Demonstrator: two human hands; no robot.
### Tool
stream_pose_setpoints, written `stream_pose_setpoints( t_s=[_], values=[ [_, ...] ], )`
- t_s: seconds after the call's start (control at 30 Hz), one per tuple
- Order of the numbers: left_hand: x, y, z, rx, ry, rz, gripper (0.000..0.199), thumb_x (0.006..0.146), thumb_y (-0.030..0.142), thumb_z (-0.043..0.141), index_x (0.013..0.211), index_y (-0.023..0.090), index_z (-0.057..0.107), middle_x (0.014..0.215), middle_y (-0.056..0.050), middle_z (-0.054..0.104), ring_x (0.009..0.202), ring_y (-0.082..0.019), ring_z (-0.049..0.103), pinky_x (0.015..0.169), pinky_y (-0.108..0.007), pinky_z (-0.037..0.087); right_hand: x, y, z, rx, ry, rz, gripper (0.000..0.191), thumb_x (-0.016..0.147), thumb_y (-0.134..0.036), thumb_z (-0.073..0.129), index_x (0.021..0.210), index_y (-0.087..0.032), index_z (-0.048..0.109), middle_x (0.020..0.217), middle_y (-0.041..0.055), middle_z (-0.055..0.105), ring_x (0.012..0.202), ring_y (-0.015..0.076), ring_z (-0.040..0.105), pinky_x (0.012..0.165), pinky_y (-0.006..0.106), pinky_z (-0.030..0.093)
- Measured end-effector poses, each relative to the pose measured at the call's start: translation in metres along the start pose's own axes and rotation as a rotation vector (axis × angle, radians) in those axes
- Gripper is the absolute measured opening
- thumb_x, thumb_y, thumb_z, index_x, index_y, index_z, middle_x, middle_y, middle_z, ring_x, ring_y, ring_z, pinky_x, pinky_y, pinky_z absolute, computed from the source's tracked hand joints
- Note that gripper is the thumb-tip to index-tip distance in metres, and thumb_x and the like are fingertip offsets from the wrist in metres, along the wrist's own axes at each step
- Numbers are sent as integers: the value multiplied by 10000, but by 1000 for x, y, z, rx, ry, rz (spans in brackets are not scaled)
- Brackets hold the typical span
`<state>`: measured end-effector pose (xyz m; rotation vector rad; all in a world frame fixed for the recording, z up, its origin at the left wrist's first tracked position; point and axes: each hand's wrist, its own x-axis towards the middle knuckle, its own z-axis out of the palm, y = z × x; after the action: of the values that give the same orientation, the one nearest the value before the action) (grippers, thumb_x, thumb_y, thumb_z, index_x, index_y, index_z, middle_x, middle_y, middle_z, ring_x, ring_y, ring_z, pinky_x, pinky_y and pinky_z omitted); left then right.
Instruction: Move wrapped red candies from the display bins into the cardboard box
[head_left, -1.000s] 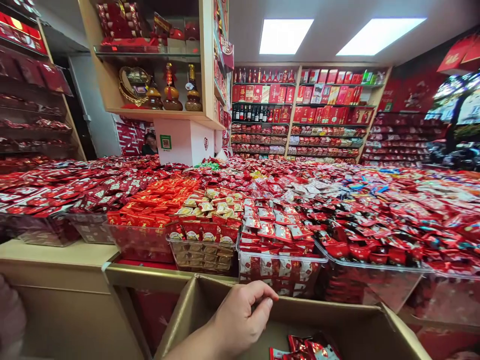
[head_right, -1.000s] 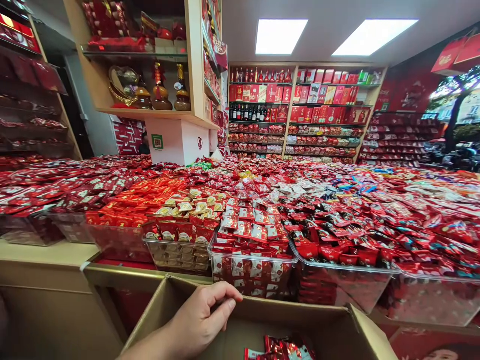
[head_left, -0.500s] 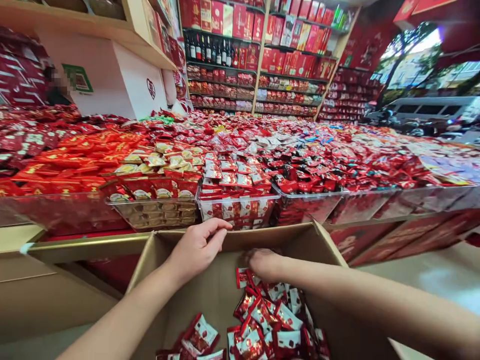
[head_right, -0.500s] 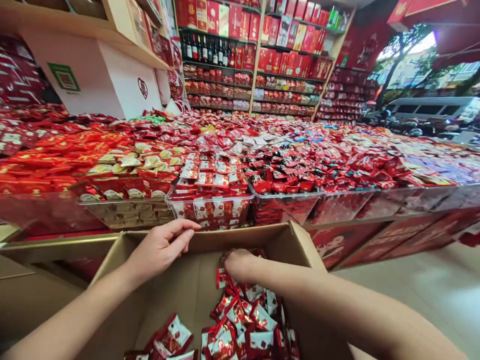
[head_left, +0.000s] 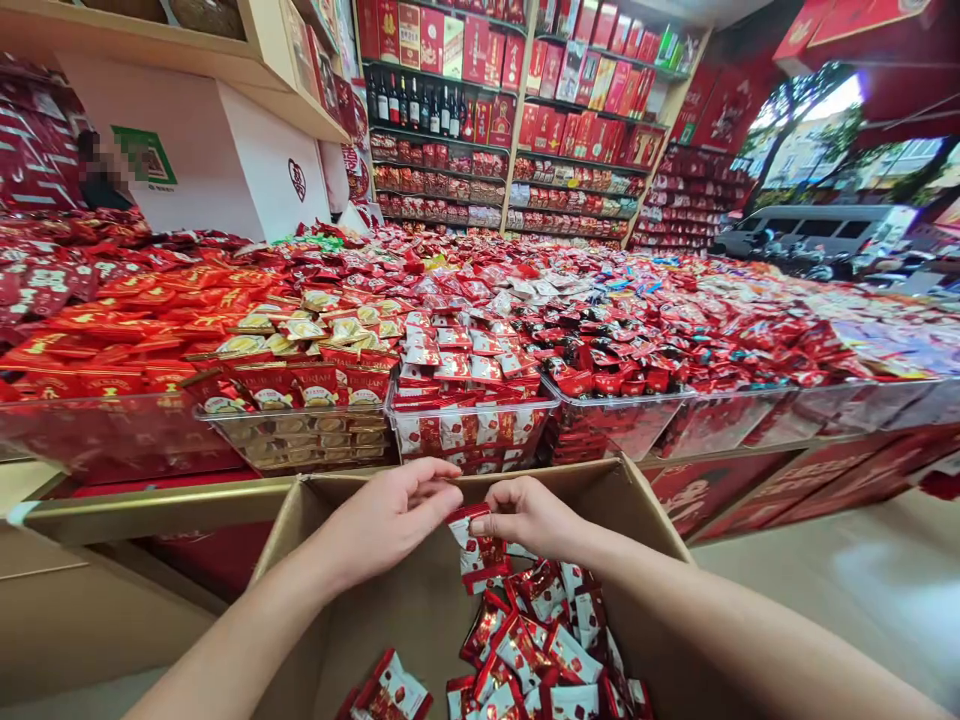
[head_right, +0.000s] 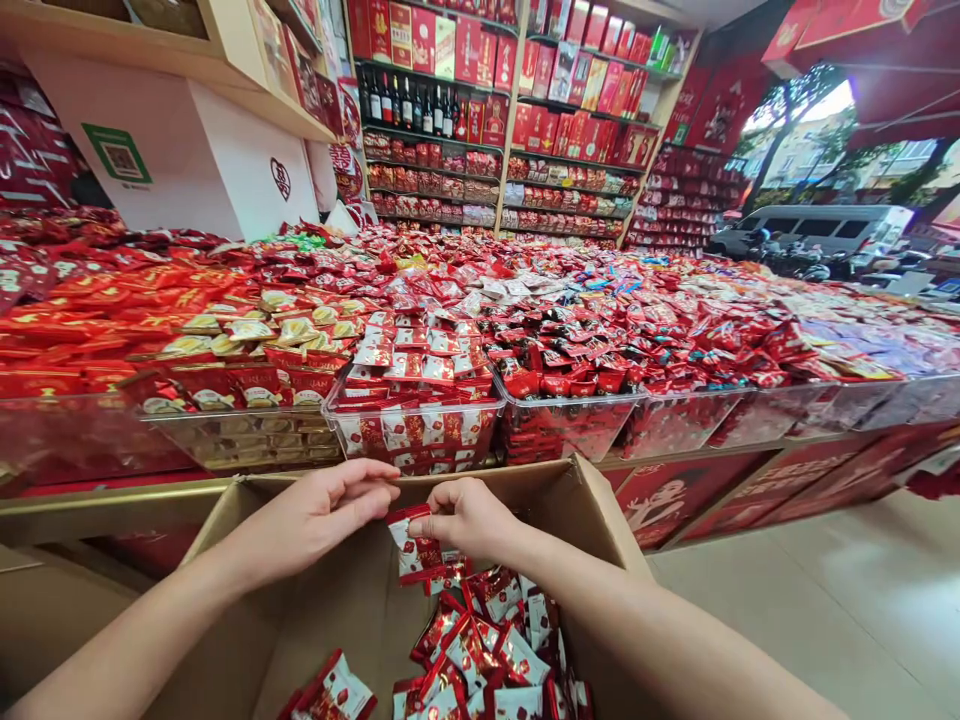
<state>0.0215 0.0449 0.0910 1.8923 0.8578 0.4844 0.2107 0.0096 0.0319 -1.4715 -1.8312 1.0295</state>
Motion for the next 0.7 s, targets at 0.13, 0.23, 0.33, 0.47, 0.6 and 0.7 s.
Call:
stream_pose_setpoints(
  t_s=[0.13,0.23,0.33,0.47,0.6,0.7],
  values=[
    [-5,2,7,-154,-183,-113,613,705,270,596,1243,208,307,804,-15,645,747,-165,591,642,-250,421,-9,-21,-4,532,63,11,344,638,-447,627,575,-135,498,503,-47,465,465,59,374,459,192,306],
    [-5,3,12,-165,-178,-113,719,720,209,573,1315,249,171,595,71,550,560,-117,538,509,-209,350,-11,-28,-7,737,71,12,331,633,-422,645,572,-123,519,517,-33,494,471,57,401,488,199,331],
    [-5,5,13,-298,-162,-115,746,742,186,541,1330,274,89,585,72,543,569,-127,550,530,-236,367,-12,-29,-11,831,86,16,321,665,-411,628,599,-105,559,550,-4,532,491,67,443,514,216,357],
    [-6,8,12,-409,-154,-112,768,750,192,541,1333,277,47,599,60,560,590,-143,564,552,-265,391,-10,-30,-12,841,86,2,329,706,-412,589,636,-90,580,580,16,546,506,74,469,523,224,376],
    [-4,7,13,-427,-84,-96,743,764,240,537,1331,251,57,613,55,572,584,-132,558,541,-248,381,-12,-28,-7,646,178,-73,277,749,-399,545,815,-131,524,620,-1,539,528,88,489,517,226,400],
    [-1,4,12,-418,-11,-76,737,768,281,539,1327,242,60,620,59,579,573,-118,530,526,-228,361,-19,-27,-5,223,447,-311,310,746,-329,570,979,-191,421,809,23,523,662,110,501,581,240,431]
  ],
)
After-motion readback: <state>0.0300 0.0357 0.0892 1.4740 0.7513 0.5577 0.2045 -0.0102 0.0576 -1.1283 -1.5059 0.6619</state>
